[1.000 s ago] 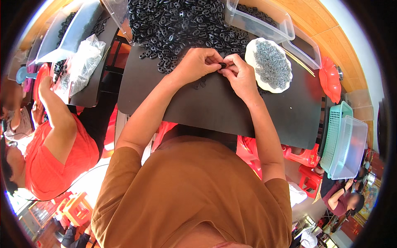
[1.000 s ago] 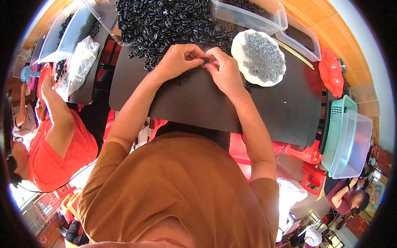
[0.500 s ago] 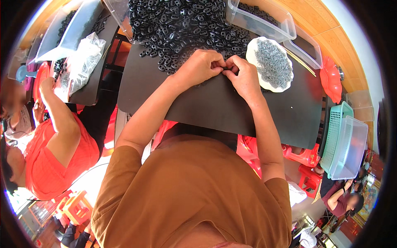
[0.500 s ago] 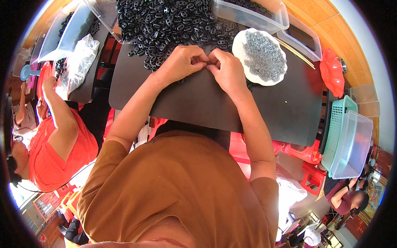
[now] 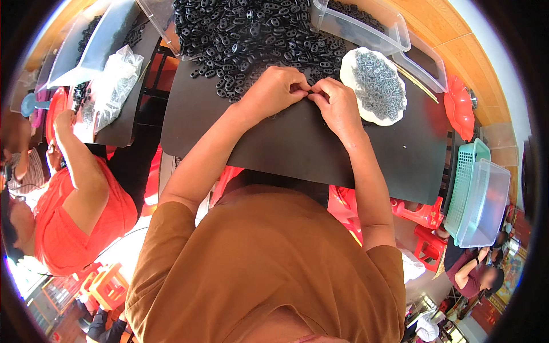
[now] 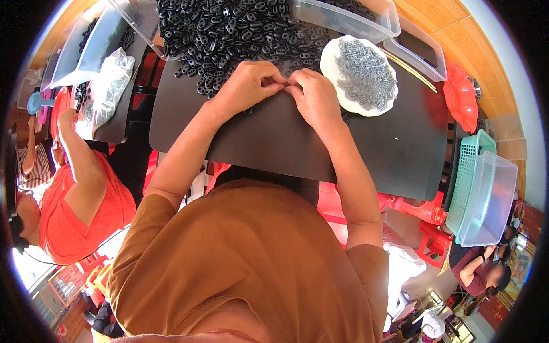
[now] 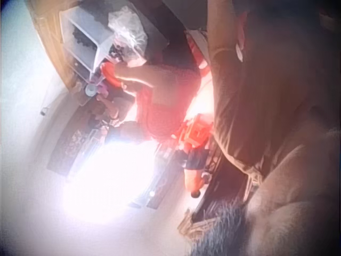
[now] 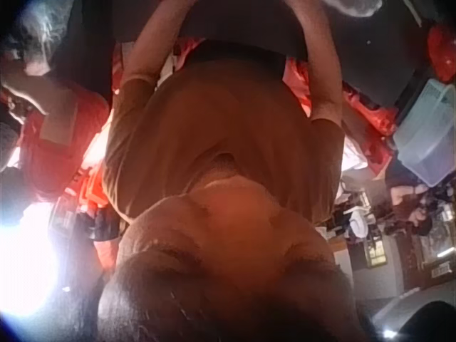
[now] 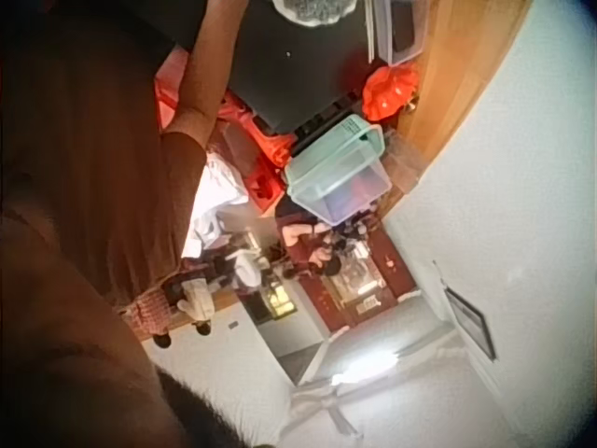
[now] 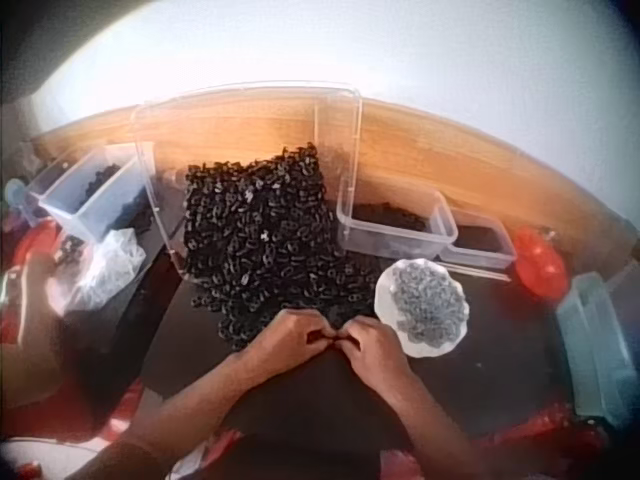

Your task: The person sits at a table and repeatedly picks up small black plastic rings and silver metal pins. They insert the pins into the rings to assemble hair accessories, placing the finished items into a white bowl.

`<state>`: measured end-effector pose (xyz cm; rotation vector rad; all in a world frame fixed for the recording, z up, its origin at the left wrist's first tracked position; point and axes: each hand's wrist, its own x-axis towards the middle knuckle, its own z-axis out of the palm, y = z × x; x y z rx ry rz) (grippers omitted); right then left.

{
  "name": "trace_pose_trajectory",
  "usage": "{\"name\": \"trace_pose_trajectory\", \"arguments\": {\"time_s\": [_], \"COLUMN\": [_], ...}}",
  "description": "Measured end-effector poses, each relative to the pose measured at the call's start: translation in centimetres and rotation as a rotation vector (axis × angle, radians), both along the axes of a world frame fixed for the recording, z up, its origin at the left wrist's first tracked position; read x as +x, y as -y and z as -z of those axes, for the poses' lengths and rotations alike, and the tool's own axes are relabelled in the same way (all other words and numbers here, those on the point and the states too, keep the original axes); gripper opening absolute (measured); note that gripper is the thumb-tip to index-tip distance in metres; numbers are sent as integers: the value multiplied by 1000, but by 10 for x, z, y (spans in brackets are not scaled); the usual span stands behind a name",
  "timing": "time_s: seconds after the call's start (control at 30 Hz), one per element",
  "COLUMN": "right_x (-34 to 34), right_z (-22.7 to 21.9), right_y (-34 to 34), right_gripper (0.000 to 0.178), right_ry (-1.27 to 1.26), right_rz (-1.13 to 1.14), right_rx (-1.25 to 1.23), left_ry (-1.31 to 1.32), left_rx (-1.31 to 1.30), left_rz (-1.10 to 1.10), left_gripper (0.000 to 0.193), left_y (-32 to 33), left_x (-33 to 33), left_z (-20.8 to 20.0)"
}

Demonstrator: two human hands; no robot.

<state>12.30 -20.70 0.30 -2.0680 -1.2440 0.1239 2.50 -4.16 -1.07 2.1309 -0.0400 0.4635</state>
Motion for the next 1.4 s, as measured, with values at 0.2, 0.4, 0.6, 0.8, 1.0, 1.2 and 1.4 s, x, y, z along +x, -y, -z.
{"name": "trace_pose_trajectory", "arguments": {"time_s": [0.2,0.4,0.6,0.8,1.0,1.2,1.4], "right_x": [-1,-2,-2,1,0,0,3], "right_z": [0,-5,-8,-5,-6,-6,-4], "right_y": [-1,0,2,1,2,1,2], "right_gripper": [13,13,14,14,13,14,13], "right_ry": [-13,-225,-200,-156,-127,-75,-270], "right_rz": [-22,51,37,1,-20,-51,-1], "right_rx": [35,30,33,64,61,57,29], "left_ry": [-60,-54,-135,-149,-148,-139,-29], "left_rx": [-57,-3,-207,-181,-206,-221,57], "left_rz": [-2,1,19,0,-1,16,-22], "left_gripper": [8,8,15,19,21,22,28], "left_y": [0,2,0,0,0,0,6], "left_x": [-1,-1,0,0,0,1,2], "left_z": [-2,-1,0,-2,-1,1,3]}}
